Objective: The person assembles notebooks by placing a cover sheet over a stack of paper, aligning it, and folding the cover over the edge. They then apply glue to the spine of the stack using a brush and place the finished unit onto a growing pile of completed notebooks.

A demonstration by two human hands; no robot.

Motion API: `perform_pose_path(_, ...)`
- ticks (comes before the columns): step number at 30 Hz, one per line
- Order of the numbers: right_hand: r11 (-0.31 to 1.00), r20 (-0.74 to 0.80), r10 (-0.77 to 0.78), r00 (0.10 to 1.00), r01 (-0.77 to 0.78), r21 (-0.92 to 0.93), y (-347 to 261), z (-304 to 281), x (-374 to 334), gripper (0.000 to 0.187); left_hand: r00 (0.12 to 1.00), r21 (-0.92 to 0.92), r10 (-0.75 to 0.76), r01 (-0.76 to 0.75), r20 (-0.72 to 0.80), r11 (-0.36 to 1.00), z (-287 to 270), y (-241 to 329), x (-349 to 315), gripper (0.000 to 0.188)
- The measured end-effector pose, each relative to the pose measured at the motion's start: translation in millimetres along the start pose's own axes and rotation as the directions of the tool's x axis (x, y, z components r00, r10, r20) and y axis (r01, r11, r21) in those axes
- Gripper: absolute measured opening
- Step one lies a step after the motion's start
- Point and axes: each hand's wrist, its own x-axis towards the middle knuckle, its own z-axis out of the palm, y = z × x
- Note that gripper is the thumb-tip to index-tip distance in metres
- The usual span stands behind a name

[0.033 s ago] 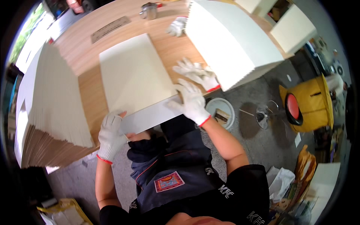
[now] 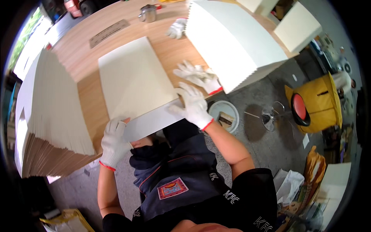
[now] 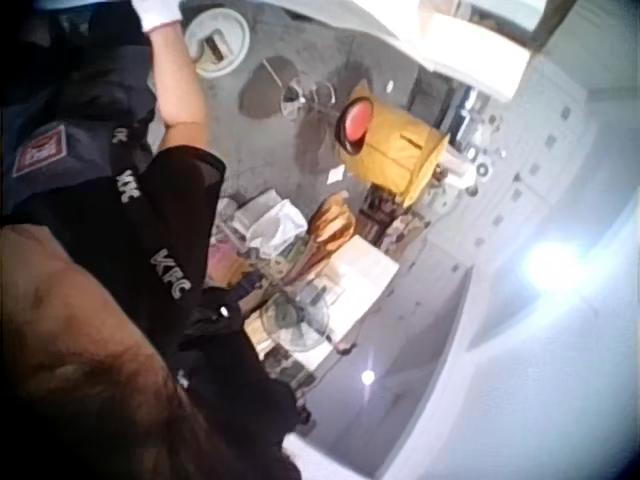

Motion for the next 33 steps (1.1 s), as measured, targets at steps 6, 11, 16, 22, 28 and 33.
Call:
perform_pose_path(6,0.999,-0.033,0.019,0.999,-0.020,-0.050,2,-3,-9,0.064,0.997,0.028,0.068,-0.069,0.041,0.997,0,6,13,0.084)
perform_pose_path(11,0.993,-0.086,-0.061,0.994,0.069,0.092,0,-13,0,0.054,0.995,0.119,0.053,-0.063,0.085,0.991,-16,19,13,0.059)
perform_pose_path(16,0.974,0.534,-0.154,0.831,0.219,-0.061,-26,-34,65,0.064,0.983,0.217,-0.027,-0.013,0.179,0.976,-11,11,23,0.032)
perform_pose_path(22,0.992,0.739,-0.101,0.666,0.123,0.025,-16,-38,125,0.072,0.964,-0.009,-0.102,0.108,0.246,0.994,-4,-50,74,0.035)
perform_pose_path(28,0.991,0.670,0.017,0.742,-0.099,0.085,-8,-11,115,0.055,0.923,-0.110,-0.275,0.313,0.268,0.943,2,-49,78,0.035)
perform_pose_path(33,0.971,0.514,-0.024,0.857,-0.102,0.216,-1,6,95,0.045,0.855,-0.001,-0.306,0.337,0.420,0.941,-19,-32,97,0.048)
